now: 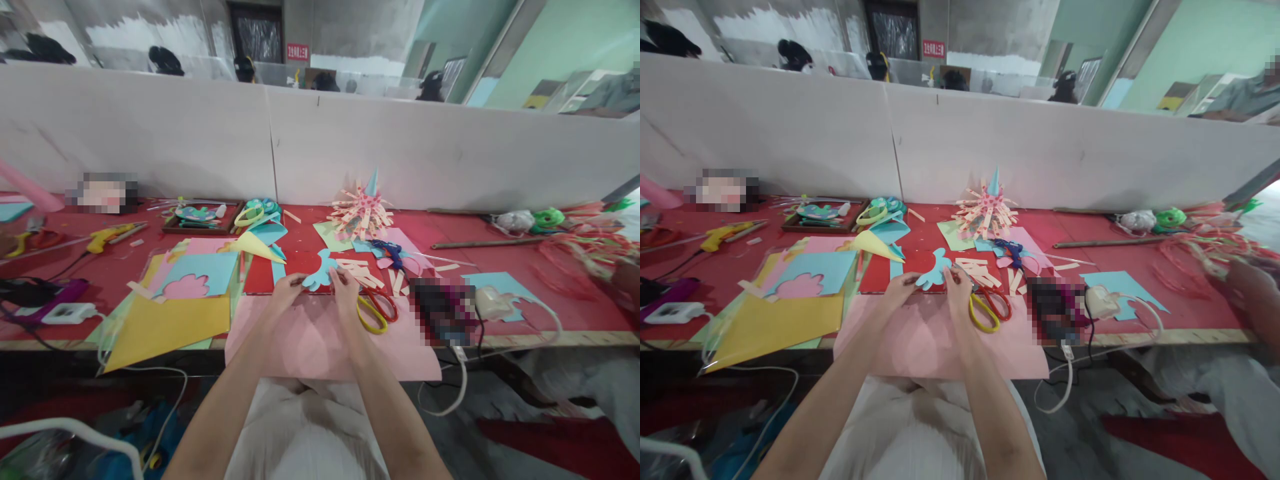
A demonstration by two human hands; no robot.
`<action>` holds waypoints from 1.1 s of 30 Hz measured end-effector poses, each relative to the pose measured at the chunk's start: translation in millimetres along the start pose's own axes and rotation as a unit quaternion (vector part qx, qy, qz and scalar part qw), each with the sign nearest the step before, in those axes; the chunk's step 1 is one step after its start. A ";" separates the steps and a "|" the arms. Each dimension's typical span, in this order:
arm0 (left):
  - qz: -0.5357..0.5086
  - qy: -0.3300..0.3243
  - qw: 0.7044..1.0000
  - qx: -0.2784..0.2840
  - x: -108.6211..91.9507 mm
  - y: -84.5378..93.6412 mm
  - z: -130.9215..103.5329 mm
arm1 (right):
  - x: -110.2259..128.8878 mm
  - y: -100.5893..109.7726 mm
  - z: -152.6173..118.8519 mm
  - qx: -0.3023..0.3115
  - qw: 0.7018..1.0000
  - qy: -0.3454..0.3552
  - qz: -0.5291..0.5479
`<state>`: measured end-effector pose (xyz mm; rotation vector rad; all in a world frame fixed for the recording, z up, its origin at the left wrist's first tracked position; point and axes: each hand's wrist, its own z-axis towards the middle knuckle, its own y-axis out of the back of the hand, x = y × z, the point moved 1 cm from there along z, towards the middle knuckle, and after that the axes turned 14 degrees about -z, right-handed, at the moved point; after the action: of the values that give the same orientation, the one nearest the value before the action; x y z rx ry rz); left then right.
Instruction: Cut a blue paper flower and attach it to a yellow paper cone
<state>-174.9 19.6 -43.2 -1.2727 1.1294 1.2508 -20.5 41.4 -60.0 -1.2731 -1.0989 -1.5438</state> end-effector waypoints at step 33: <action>-0.005 -0.009 0.995 -0.098 2.3 14.9 3.9 | 22.2 7.6 -16.1 -0.028 0.996 -0.081 0.039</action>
<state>-189.9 22.4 -46.0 -1.4071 1.0065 1.3894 -20.5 22.4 -38.8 -1.4836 -1.1011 -1.4413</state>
